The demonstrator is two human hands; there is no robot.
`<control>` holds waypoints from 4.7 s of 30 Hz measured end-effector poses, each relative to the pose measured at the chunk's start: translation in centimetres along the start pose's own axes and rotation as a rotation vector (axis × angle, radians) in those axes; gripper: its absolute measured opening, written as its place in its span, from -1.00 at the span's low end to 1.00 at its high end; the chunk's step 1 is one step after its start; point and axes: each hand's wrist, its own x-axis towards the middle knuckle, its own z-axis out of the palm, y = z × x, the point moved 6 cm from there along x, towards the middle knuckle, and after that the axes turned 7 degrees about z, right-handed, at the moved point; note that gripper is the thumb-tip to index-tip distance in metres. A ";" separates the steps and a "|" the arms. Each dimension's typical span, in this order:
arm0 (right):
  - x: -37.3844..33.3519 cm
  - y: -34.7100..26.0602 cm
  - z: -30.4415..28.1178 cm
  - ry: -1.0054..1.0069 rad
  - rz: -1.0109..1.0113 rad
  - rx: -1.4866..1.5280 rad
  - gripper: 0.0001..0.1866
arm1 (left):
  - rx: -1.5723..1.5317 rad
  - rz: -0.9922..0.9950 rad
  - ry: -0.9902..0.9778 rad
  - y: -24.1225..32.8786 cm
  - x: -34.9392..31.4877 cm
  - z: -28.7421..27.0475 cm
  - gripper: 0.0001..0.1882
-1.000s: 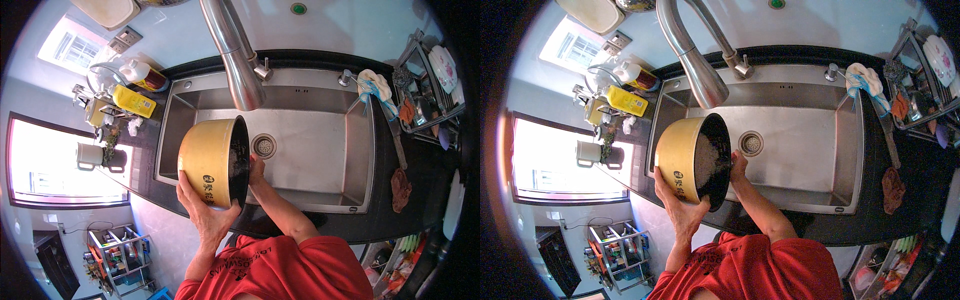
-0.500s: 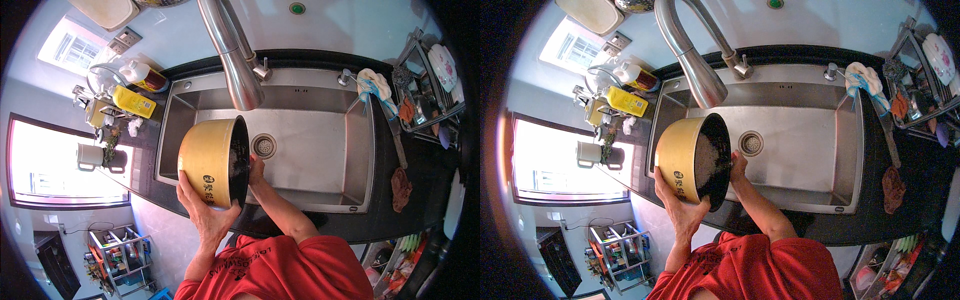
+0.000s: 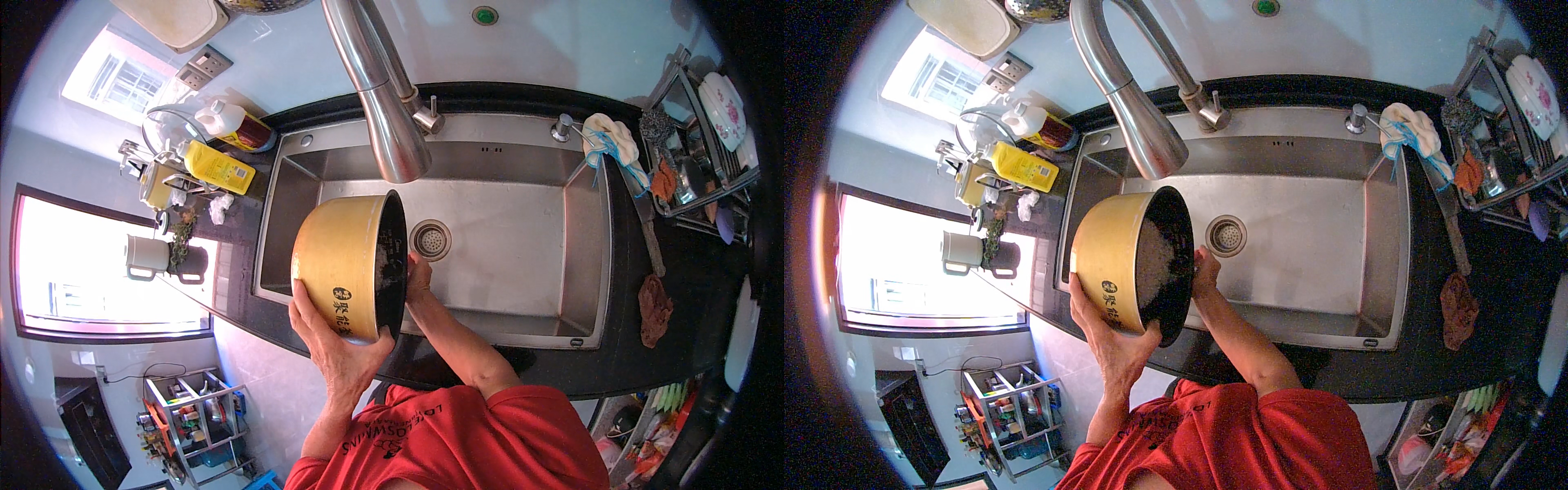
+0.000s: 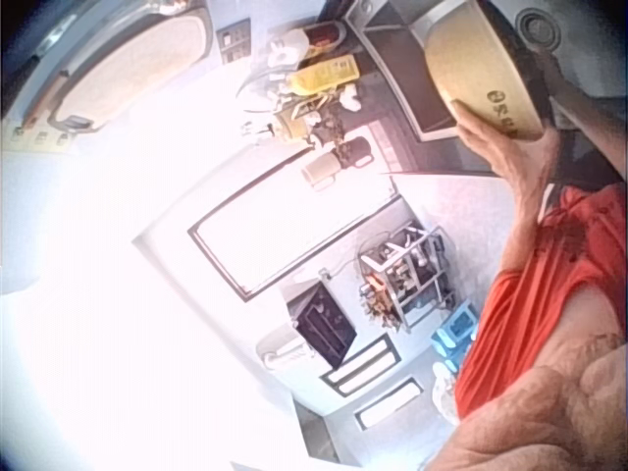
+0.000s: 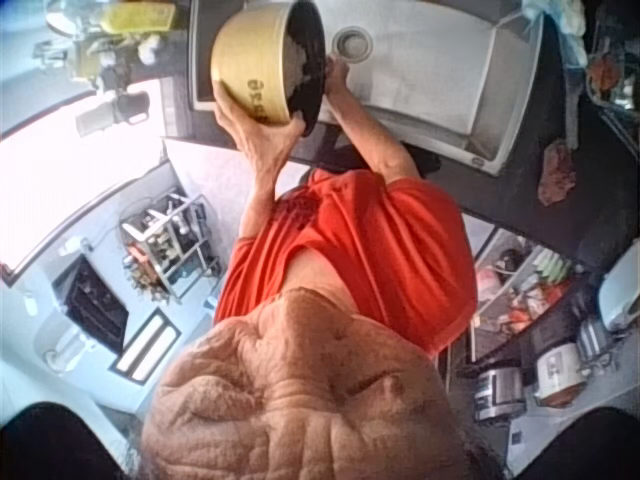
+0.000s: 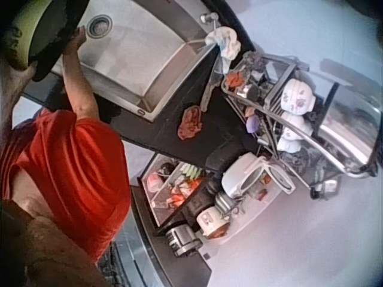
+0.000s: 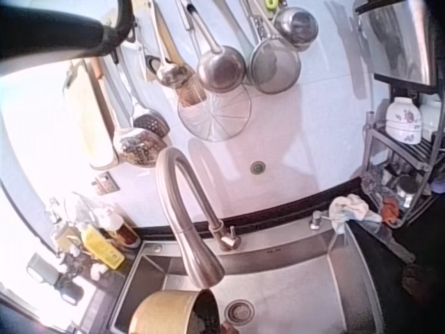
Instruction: The person washes uncooked rice in a black bowl at a kitchen sink. They repeatedly fill the bowl with water from the tap, agitate the rice by hand, and drain the cloudy water into the sink. This cycle is performed multiple times to clean the rice.
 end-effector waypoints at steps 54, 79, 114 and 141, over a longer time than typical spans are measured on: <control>-28.0 -10.6 28.2 -0.086 -1.227 -1.309 -0.75 | -1.430 -0.563 -0.185 -12.5 0.4 5.1 -0.12; -23.7 -4.8 25.5 -0.483 -0.492 -1.662 -0.76 | -1.535 -0.551 -0.199 -10.0 2.2 8.7 -0.01; -11.0 -26.1 26.8 0.031 -1.078 -1.538 -0.65 | -1.759 -0.672 -0.323 -9.3 0.9 11.7 -0.19; -19.5 -19.4 18.0 0.093 -0.920 -1.388 -0.81 | -1.539 -0.535 -0.240 -7.5 1.6 8.5 0.04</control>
